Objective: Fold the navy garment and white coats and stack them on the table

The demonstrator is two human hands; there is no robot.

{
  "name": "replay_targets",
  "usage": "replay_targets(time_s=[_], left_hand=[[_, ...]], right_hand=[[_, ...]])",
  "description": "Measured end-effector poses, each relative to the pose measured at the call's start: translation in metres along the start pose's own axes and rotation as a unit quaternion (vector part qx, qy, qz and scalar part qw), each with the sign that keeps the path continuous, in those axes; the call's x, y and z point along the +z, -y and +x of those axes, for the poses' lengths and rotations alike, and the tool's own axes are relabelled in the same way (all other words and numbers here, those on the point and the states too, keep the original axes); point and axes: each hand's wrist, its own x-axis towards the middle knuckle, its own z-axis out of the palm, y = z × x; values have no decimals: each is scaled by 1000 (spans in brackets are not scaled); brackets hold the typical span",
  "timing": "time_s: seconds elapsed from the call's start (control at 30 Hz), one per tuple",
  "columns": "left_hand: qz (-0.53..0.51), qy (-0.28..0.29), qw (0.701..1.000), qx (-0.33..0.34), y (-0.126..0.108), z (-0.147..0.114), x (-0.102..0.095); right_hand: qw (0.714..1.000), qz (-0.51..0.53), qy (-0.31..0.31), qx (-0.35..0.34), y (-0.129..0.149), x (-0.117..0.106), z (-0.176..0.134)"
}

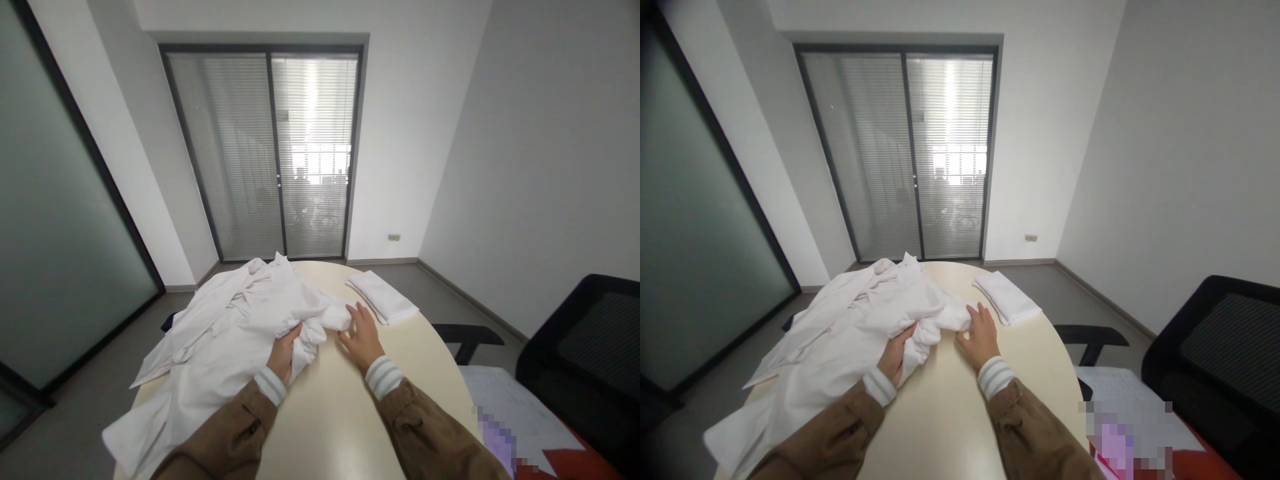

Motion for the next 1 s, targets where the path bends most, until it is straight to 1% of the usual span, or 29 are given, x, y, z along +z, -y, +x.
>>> replay_targets(time_s=[0.07, 0.1, 0.13, 0.17, 0.23, 0.27, 0.3, 0.33, 0.37, 0.43, 0.47, 0.5, 0.53, 0.63, 0.73, 0.8, 0.83, 0.93, 1.0], left_hand=[[-47, 24, 997, -64, -3, -2, 3], [-59, 25, 995, -81, -5, -2, 4], [-64, 14, 994, -82, -6, -2, 4], [-62, -6, 996, -69, -8, -3, 4], [-30, -48, 998, -10, -9, -5, 3], [5, -56, 998, 27, -10, -8, 2], [51, -48, 996, 62, -11, -11, 1], [103, -20, 990, 93, -11, -14, 1], [152, 22, 981, 120, -11, -18, 1], [225, 106, 955, 160, -10, -24, 1], [242, 137, 945, 171, -9, -25, 1], [251, 156, 939, 177, -8, -26, 2], [254, 160, 937, 178, -7, -26, 2], [260, 143, 941, 162, -6, -22, 4], [252, 131, 947, 153, -8, -19, 7], [233, 119, 952, 159, -9, -18, 9], [223, 100, 956, 162, -10, -19, 10], [181, 4, 973, 141, -20, -21, 19], [113, -46, 988, 98, -32, -23, 31]], right_hand=[[999, 2, 32, 4, -1, -1, -1], [999, 9, 37, 3, 1, -3, -1], [999, 22, 36, -1, 3, -5, 0], [999, 36, 32, -6, 6, -8, 0], [998, 64, 10, -17, 11, -16, 3], [997, 74, -4, -26, 14, -19, 3], [996, 80, -17, -37, 16, -23, 4], [995, 82, -26, -52, 19, -27, 3], [994, 84, -30, -69, 22, -30, 2], [990, 94, -10, -106, 28, -34, -2], [986, 106, 9, -127, 32, -35, -4], [981, 121, 31, -151, 36, -36, -7], [972, 141, 54, -177, 40, -36, -10], [940, 213, 121, -236, 50, -36, -16], [916, 275, 164, -240, 54, -38, -16], [911, 306, 156, -226, 52, -41, -14], [913, 319, 140, -213, 50, -42, -13], [924, 328, 85, -178, 38, -42, -9], [929, 304, 89, -192, 30, -38, -7]])
